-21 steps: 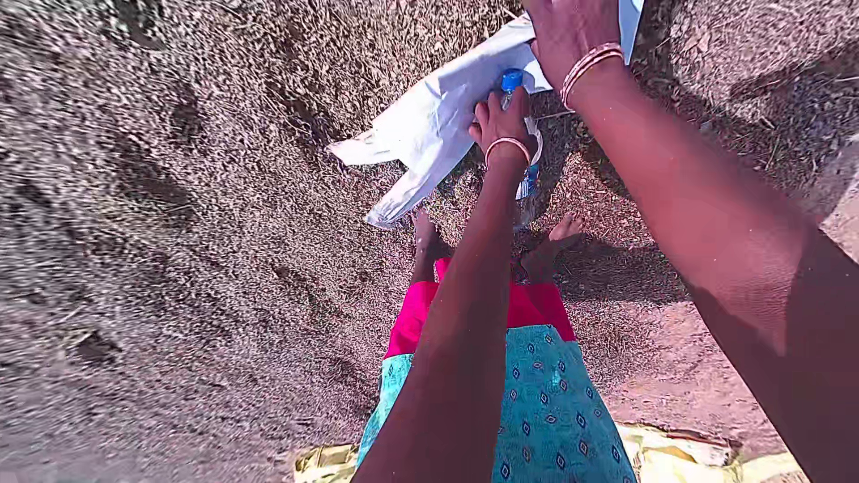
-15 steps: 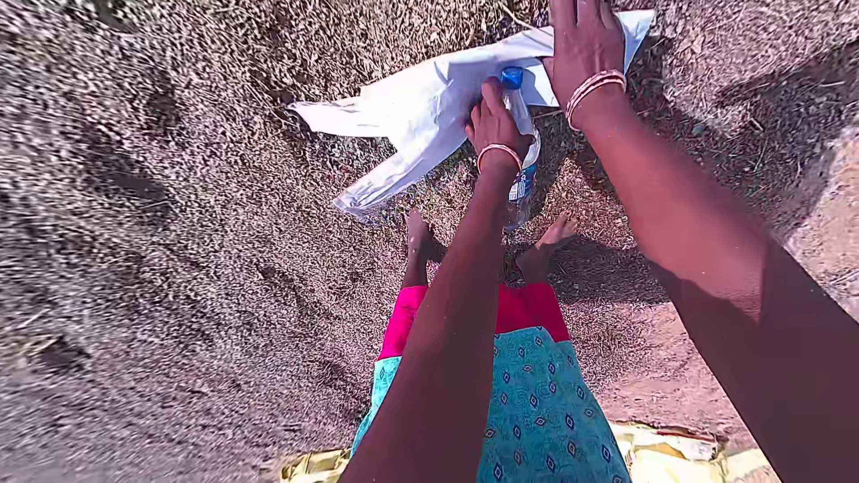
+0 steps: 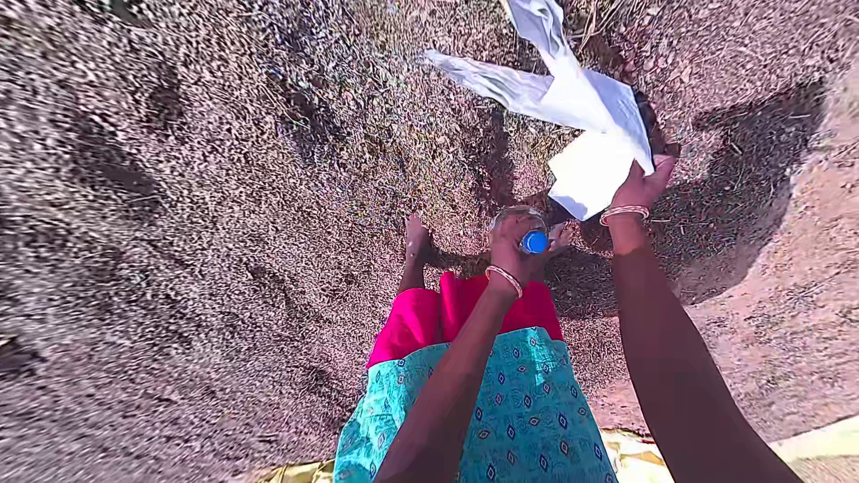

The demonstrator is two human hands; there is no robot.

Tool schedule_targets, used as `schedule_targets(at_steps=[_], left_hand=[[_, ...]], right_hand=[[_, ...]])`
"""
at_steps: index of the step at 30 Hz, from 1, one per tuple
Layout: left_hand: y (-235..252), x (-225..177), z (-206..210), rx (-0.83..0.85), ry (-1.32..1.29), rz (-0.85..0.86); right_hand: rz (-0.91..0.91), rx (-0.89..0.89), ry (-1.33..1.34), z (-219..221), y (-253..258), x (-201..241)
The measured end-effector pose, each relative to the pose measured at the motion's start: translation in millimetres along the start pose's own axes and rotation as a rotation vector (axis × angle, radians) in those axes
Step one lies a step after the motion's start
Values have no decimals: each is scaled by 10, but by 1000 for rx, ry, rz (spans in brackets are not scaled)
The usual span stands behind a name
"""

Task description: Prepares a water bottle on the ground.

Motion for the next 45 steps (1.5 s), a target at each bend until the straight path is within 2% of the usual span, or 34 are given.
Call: schedule_targets(at_steps=[2,4,6,8,11,13,15,17,20,22,25,27,29,31,32,34,36,39,42,45], left_hand=[[-446,189,-108,-9,-40,-31],[-768,303,-201,-1,-17,-69],[-947,391,-255,25,-3,-73],[-1035,478,-280,35,14,-29],[-989,535,-303,-11,24,26],[-937,543,-318,-32,10,19],[-883,542,-316,-46,-2,14],[-865,542,-300,-46,-9,29],[-909,492,-282,33,109,90],[-954,441,-228,105,214,147],[-983,341,-131,271,304,129],[-961,236,-86,440,330,40],[-876,180,-53,506,328,9],[-809,175,-81,475,291,11],[-778,183,-112,436,260,20],[-732,207,-191,357,216,31],[-676,257,-263,269,179,48],[-626,298,-335,219,145,30],[-598,265,-375,258,162,2],[-580,213,-399,334,203,-28]], right_hand=[[119,-149,53,-258,-32,-136],[262,-108,-65,-393,-211,-279],[315,129,-288,-448,-519,-432],[242,475,-458,-530,-901,-529],[331,964,-859,-611,-1323,-808],[443,1115,-1060,-621,-1436,-792],[450,1069,-1132,-490,-1314,-701],[396,873,-1036,-205,-1033,-652],[338,476,-695,495,-491,-220],[285,269,-336,1058,-176,220],[284,154,25,1686,40,574],[314,122,212,1671,-37,479],[337,160,485,1489,-94,401],[327,285,549,1281,-122,387],[273,365,453,1178,-109,415],[36,618,8,979,-14,562],[-181,907,-412,883,85,954],[-319,1358,-715,1042,200,1413],[-408,1728,-1027,1415,208,1477],[-445,1793,-1309,1598,93,1038]])
Point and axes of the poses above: each hand's wrist, its own y-axis towards the middle knuckle, its own z-axis out of the palm, x = y × z, the point moved 2 cm from there along y, towards the middle knuckle, and after that the axes turned 15 degrees about -z, right-handed, at the moved point
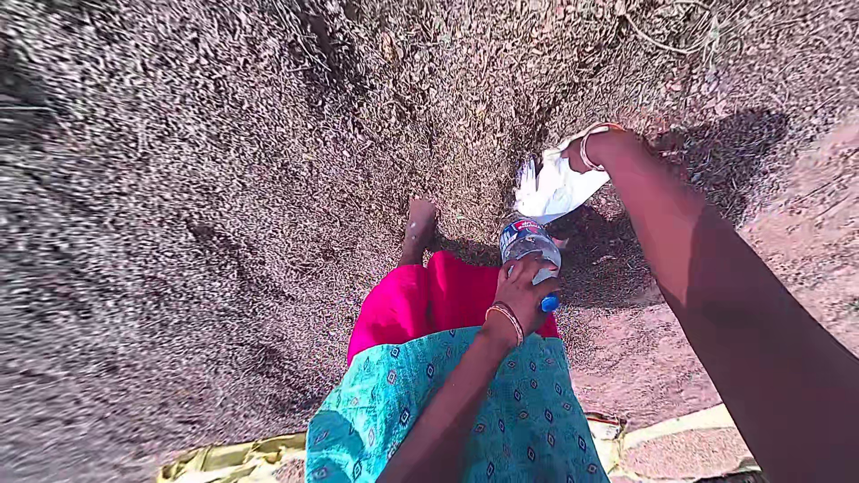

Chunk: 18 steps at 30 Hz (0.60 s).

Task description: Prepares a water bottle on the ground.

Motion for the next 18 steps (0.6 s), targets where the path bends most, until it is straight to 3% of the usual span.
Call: schedule_targets(at_steps=[5,10,14,18], left_hand=[[2,-32,-78,115,51,-52],[28,-11,-167,141,38,-52],[39,5,-212,102,-24,-74],[73,78,-152,-134,-92,-29]], right_hand=[[100,-29,89,687,190,-36],[79,-49,232,1409,416,-173],[20,66,145,901,79,80],[-24,-98,162,204,-267,177]])
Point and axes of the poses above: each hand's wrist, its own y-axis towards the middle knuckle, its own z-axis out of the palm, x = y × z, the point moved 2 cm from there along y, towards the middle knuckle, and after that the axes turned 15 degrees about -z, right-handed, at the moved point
